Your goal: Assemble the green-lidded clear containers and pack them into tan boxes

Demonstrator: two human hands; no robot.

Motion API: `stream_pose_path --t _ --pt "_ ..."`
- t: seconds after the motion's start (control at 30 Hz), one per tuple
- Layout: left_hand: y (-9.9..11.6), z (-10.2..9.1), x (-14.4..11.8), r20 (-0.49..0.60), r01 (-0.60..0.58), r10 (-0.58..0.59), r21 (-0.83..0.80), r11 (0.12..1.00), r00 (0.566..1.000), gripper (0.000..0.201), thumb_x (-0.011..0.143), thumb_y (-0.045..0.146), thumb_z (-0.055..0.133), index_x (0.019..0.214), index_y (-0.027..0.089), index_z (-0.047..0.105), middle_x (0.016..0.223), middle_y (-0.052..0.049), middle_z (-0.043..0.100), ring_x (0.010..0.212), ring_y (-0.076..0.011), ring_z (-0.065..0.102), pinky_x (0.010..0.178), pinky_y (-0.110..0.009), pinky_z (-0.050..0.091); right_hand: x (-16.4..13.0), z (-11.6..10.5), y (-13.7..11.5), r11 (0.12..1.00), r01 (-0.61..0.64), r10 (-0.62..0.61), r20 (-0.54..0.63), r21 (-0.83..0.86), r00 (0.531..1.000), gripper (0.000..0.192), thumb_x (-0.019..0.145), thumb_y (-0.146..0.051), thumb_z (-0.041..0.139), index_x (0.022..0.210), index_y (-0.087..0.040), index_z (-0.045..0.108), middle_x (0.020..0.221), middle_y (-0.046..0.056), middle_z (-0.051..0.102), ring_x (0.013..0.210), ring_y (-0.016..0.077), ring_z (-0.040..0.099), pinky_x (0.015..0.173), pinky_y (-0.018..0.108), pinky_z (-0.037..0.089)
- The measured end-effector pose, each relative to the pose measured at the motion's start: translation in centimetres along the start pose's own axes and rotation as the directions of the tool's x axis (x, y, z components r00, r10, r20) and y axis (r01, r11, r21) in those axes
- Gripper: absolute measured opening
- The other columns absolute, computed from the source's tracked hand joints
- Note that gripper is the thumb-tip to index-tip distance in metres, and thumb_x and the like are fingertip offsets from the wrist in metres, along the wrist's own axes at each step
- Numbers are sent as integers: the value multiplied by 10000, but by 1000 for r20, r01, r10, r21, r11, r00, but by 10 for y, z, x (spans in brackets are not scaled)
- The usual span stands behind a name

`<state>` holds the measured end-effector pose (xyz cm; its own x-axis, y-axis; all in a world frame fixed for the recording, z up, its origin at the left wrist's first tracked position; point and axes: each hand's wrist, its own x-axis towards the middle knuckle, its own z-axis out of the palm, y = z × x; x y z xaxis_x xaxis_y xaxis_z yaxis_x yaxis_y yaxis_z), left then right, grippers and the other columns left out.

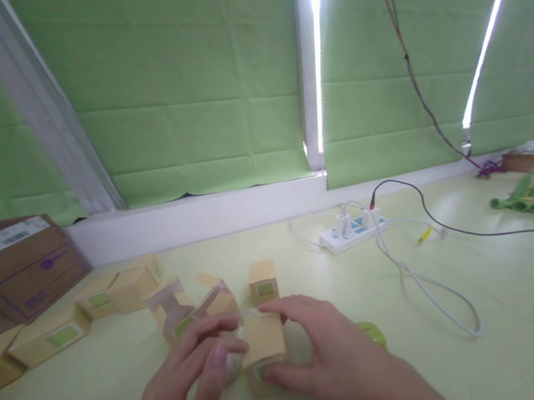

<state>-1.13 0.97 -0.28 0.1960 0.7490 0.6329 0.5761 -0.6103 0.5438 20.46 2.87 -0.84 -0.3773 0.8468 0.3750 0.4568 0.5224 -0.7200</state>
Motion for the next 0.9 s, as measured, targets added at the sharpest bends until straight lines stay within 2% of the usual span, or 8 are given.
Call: stream_pose_path --t 0.13,0.23,0.37,0.57,0.63,0.7,0.8,0.9 --pt "-4 -6 4 -72 92 -98 -76 993 993 279 972 276 482 810 263 708 918 -4 687 909 -189 671 806 -278 514 6 -10 10 997 -54 65 -199 58 978 436 842 -313 728 1250 -270 580 1279 45 661 1134 222 647 983 397 551" --pt "-5 -8 6 -61 219 -232 -174 960 971 323 973 349 486 747 253 696 790 13 686 788 -184 656 694 -265 510 8 -17 29 984 -147 112 -297 -97 948 381 897 -351 651 1253 -263 549 1293 60 633 1124 226 641 967 416 554" --pt "-11 -6 8 -44 382 -430 -383 841 902 374 953 437 524 718 225 723 720 7 712 739 -182 655 676 -262 505 7 -20 52 940 -216 130 -307 -263 943 413 894 -278 609 1297 -227 533 1229 104 651 1123 287 630 990 523 503" --pt "-18 -3 10 -71 392 -558 -638 663 827 351 896 416 595 652 191 708 567 16 644 604 -147 587 628 -246 477 5 -19 45 930 -141 30 -312 -341 950 376 908 -244 582 1283 -239 561 1391 112 529 1333 289 475 1142 509 354" --pt "-18 -4 10 -67 405 -562 -625 668 824 350 906 404 564 665 187 697 565 17 626 585 -146 571 609 -253 470 4 -15 33 933 -27 -78 -275 -360 958 292 939 -235 547 1228 -245 593 1332 97 571 1306 262 496 1128 468 381" --pt "-18 -6 11 -69 419 -533 -536 733 843 383 932 413 500 681 186 679 575 12 611 572 -154 570 595 -273 474 1 -8 18 938 82 -144 -164 -336 976 231 957 -207 522 1163 -247 619 1209 79 638 1195 231 572 1053 410 457" --pt "-16 -9 12 -62 424 -481 -382 821 875 400 934 411 464 677 185 671 598 -8 607 587 -180 583 603 -308 474 -2 9 -2 946 158 -138 87 -284 987 273 945 -164 538 1188 -255 625 1149 53 676 1067 209 632 940 352 526" --pt "-14 -10 12 -40 351 -359 -136 926 932 256 876 332 547 704 192 675 711 -44 645 699 -225 602 689 -358 468 -2 22 -14 934 213 -146 237 -286 960 327 922 -144 567 1213 -274 639 1148 34 695 1060 219 629 917 348 533"
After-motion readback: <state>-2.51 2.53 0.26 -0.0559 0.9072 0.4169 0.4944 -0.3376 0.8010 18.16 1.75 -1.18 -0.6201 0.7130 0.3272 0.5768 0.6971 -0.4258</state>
